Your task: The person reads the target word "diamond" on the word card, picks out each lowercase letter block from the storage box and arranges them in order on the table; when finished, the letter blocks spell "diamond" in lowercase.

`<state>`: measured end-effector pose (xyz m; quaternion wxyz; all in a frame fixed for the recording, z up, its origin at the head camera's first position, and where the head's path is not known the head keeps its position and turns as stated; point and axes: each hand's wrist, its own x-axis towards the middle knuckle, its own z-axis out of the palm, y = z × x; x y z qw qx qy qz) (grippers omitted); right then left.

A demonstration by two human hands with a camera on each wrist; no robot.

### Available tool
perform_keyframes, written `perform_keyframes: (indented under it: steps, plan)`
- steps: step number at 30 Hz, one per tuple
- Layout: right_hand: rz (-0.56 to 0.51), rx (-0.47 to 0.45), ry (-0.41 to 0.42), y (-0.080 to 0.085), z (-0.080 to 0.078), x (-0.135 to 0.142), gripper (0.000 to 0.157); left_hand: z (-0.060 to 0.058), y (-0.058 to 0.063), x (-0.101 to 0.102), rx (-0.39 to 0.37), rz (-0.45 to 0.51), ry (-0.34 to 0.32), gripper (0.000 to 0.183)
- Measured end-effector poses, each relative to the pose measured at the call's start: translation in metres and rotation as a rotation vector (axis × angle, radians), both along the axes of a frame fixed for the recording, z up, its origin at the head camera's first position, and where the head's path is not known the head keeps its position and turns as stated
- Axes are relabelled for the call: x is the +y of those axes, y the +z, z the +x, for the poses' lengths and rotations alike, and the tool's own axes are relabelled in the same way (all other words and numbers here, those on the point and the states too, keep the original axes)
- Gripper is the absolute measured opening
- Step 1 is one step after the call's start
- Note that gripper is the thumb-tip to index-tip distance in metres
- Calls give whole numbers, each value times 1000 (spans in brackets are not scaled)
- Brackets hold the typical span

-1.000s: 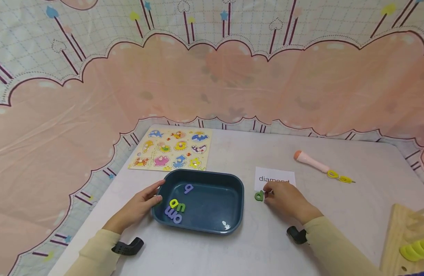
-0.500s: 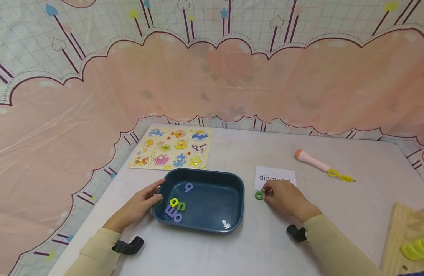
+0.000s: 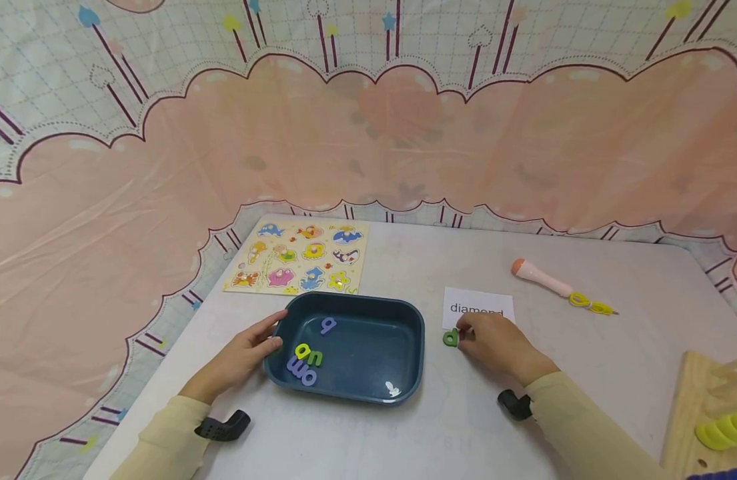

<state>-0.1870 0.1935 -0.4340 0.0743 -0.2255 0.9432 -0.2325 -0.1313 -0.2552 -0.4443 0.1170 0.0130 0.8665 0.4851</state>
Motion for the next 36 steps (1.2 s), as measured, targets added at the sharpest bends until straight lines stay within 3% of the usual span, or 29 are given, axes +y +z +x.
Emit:
perform_keyframes:
  steps: [20, 26, 30, 36]
  plan:
    - [-1, -5, -13, 2, 1, 1, 23, 0, 0, 0, -3, 6, 5, 57]
    - [3, 38, -53, 16, 1, 4, 33, 0, 1, 0, -2, 6, 5, 57]
    - [-10, 116, -40, 28, 0, 4, 34, 0, 1, 0, -6, 14, 5, 57]
    - [-45, 145, -30, 44, 5, -6, 37, 0, 2, 0, -8, 22, 0, 58]
